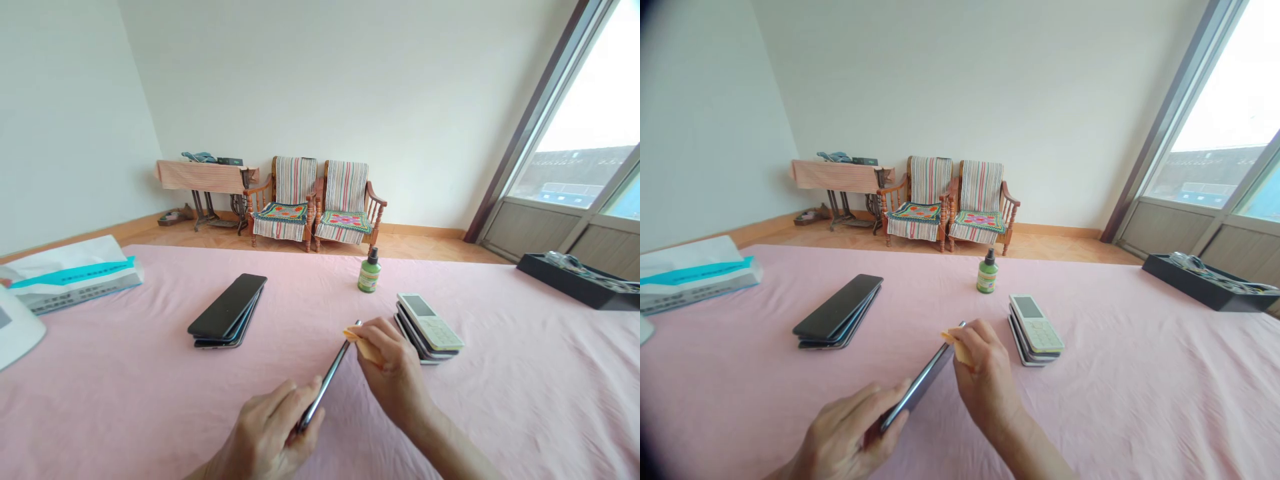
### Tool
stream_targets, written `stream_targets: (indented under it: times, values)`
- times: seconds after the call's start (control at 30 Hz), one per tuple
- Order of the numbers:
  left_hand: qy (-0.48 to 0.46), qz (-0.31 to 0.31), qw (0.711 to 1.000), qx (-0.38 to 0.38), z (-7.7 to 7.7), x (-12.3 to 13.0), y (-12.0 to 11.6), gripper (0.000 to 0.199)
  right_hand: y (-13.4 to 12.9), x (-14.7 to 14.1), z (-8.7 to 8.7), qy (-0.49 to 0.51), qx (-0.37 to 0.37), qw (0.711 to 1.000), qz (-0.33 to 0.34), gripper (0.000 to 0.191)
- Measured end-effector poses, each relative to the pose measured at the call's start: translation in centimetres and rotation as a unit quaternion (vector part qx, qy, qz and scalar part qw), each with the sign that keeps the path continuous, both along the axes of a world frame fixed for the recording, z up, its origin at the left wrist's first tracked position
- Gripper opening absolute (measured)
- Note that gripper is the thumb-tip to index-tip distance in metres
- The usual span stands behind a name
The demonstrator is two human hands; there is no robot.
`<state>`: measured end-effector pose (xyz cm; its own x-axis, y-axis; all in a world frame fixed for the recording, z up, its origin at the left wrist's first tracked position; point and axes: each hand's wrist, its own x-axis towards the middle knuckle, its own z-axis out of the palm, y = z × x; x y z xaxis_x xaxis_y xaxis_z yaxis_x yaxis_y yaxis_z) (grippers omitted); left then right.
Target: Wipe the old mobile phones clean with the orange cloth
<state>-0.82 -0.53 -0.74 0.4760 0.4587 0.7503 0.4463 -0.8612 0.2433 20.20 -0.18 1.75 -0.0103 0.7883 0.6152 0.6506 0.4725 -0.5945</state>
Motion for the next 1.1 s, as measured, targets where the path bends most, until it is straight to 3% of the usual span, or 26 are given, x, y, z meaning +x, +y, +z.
stream_targets:
  times: [0.1, 0.3, 0.47, 0.63, 0.83, 1.0, 1.1]
  values:
    - [0.006, -0.001, 1.000, -0.003, 0.0, 0.0, -0.1, 0.025, 0.4, 0.3, -0.1, 0.004, -0.002, 0.999, -0.042, 0.025]
    - [0.009, 0.007, 1.000, -0.009, 0.2, 0.0, -0.1, 0.022, -0.1, -0.3, -0.3, 0.009, -0.010, 1.000, -0.006, 0.030]
    - [0.001, -0.001, 1.000, -0.014, -0.1, -0.1, 0.0, 0.025, 0.5, 0.1, 0.2, 0.033, -0.024, 0.997, -0.065, 0.021]
    - [-0.003, 0.003, 1.000, -0.019, -0.2, -0.1, -0.1, 0.024, -0.1, -0.6, -0.1, 0.034, -0.022, 0.999, -0.014, 0.027]
    - [-0.014, -0.005, 1.000, -0.010, -0.1, 0.1, 0.1, 0.022, 0.4, -0.1, -0.3, 0.047, -0.019, 0.997, -0.056, 0.023]
    - [-0.015, -0.012, 1.000, -0.017, 0.1, 0.0, 0.1, 0.021, -0.3, -0.9, -0.3, 0.047, -0.023, 0.999, -0.007, 0.027]
    - [-0.011, -0.010, 1.000, -0.021, 0.1, 0.0, 0.1, 0.021, -0.1, -0.6, -0.4, 0.045, -0.022, 0.998, -0.029, 0.026]
